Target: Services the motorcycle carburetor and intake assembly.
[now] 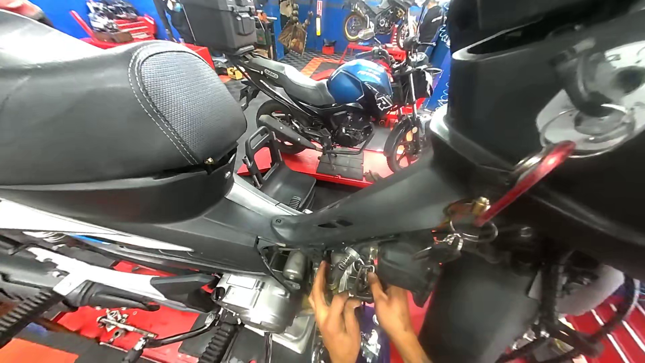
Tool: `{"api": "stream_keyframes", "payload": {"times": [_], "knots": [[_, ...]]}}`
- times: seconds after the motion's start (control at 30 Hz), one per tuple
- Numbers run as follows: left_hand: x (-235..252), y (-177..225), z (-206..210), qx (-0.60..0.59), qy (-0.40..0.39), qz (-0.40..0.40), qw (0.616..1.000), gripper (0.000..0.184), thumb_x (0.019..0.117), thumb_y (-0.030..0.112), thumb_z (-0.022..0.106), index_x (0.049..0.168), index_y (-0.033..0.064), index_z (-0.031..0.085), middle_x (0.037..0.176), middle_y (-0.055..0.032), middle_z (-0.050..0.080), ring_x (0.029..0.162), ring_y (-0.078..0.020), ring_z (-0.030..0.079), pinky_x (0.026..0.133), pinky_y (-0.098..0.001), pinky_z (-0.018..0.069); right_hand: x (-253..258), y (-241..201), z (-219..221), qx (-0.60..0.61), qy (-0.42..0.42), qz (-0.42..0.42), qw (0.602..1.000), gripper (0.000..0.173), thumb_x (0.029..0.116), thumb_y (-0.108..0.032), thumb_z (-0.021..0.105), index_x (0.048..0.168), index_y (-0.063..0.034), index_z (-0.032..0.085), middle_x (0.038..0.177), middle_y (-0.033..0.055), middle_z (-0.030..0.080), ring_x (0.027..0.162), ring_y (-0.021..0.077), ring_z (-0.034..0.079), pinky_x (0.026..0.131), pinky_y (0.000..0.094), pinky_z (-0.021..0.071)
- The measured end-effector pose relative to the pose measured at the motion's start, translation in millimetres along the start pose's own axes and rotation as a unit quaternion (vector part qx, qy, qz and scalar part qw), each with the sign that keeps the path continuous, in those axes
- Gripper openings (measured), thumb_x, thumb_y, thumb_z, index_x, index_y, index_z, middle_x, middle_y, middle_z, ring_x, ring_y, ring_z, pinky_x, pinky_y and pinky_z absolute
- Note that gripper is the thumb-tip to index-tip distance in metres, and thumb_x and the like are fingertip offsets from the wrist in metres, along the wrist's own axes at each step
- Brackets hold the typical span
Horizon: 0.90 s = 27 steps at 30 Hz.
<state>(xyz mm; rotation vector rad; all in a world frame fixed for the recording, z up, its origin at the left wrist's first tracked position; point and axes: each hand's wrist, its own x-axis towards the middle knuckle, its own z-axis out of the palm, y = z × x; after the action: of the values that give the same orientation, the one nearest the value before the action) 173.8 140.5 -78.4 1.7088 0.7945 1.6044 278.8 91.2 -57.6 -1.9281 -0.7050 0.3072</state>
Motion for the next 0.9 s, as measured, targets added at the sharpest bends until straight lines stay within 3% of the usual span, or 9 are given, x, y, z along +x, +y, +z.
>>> {"api": "stream_keyframes", "payload": {"times": [0.9], "knots": [[6.5, 2.2, 4.9, 0.003, 0.016, -0.01, 1.0, 0.032, 0.1038, 0.037, 0.054, 0.08, 0.019, 0.066, 0.152, -0.0154, 0.049, 0.142, -0.0306, 0.046, 0.114, -0.0433, 0.0438, 0.3, 1.8, 0.5, -0.024, 0.0, -0.011, 1.0, 0.029, 0.0997, -0.03, 0.061, 0.11, -0.0061, 0.073, 0.097, 0.0046, 0.074, 0.095, 0.0112, 0.071, 0.09, 0.0361, 0.0586]]}}
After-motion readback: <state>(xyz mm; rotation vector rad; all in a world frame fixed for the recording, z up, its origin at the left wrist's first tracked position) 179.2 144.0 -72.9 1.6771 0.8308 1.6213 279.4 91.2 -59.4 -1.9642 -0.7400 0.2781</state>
